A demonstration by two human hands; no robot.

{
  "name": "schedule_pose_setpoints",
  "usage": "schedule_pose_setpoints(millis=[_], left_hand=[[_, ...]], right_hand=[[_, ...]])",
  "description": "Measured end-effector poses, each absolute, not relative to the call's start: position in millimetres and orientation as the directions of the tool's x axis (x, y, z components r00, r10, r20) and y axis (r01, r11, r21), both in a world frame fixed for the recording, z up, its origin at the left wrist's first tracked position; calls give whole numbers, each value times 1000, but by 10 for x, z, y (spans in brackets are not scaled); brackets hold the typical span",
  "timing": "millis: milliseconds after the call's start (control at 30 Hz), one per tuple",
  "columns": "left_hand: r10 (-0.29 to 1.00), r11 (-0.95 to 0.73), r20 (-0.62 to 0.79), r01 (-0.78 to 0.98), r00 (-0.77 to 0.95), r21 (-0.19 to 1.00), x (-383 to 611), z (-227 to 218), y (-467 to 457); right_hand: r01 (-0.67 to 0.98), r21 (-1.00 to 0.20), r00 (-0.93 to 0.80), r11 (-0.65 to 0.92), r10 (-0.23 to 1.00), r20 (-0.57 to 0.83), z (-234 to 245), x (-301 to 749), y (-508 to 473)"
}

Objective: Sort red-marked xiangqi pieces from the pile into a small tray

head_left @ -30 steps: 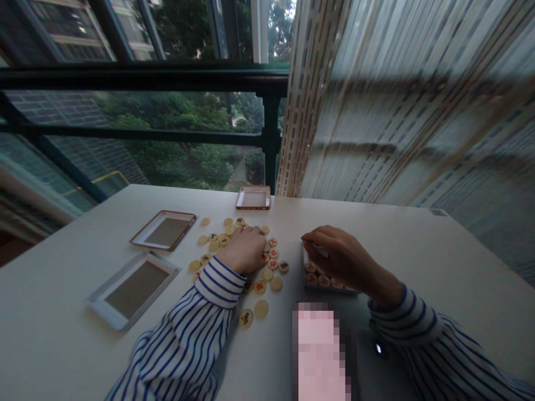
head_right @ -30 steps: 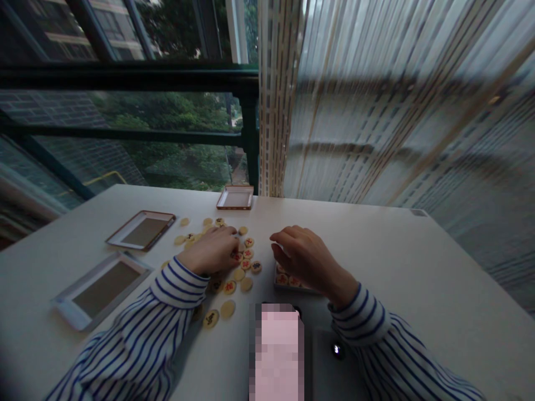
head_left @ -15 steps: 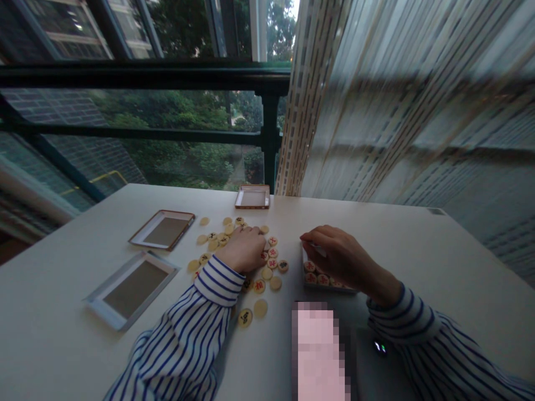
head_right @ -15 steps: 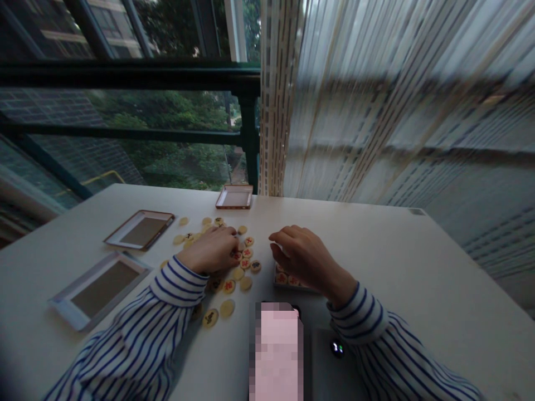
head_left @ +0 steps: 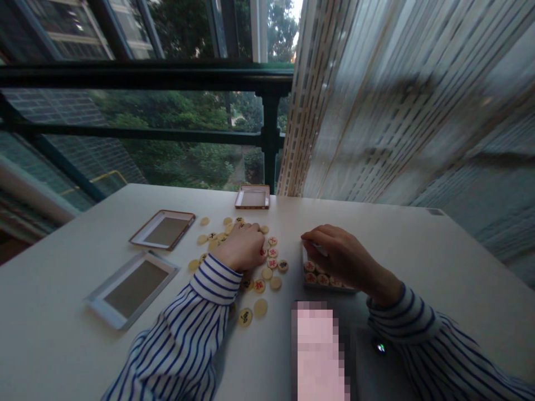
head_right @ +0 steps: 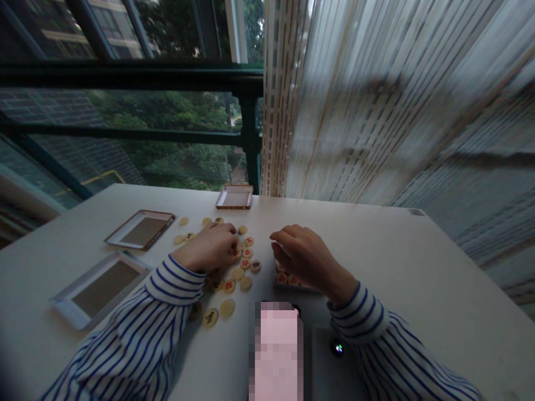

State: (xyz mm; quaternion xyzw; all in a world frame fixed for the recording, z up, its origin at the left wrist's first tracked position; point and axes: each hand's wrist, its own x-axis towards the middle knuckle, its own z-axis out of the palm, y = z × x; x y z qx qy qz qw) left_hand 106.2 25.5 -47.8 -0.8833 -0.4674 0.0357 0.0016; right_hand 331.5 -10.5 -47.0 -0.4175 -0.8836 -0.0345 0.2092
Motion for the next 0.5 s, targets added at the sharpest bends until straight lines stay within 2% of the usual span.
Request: schedule_pose_setpoints(millis=[500], left_hand=[[739, -671, 160, 736, 654, 89, 1121, -350, 192]], right_hand=[[756, -134, -539, 641, 726, 428, -425, 3347, -105]])
